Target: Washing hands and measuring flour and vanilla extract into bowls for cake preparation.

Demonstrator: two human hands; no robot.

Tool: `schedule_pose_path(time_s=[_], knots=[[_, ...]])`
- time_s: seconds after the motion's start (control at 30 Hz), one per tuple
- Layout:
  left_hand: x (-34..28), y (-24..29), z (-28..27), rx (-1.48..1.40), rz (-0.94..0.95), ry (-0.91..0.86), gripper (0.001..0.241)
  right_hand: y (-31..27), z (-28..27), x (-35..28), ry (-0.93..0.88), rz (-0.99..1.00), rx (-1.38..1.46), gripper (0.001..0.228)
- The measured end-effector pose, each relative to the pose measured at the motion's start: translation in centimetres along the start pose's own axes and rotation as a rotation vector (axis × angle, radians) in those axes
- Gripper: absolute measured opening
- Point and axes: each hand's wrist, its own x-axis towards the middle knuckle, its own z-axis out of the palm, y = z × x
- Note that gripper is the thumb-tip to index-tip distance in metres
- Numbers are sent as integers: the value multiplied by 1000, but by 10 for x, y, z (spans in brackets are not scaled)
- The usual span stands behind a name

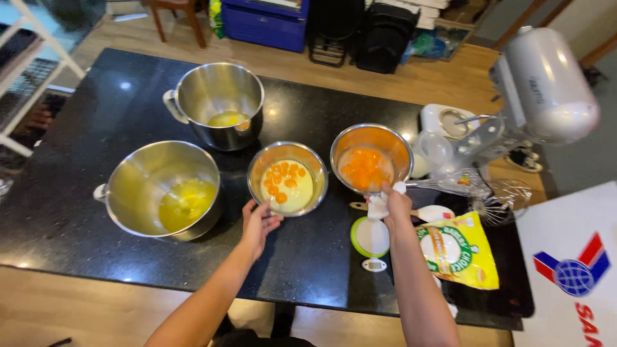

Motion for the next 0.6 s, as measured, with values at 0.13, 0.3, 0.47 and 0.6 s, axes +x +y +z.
schedule_pose_path(time_s=[0.13, 0.3, 0.47, 0.6], knots=[[-40, -10, -29, -36, -13, 10, 78, 31, 42, 54, -60, 69, -29, 35], [-75, -12, -77, 5, -50, -57, 74, 75, 94, 81, -192, 192, 61, 37], [-100, 13, -169, 313, -125, 22, 66, 74, 151, 34, -206, 219, 35, 40], [-117, 38, -241, 237, 180, 347, 71, 82, 157, 35, -236, 147, -82, 39]])
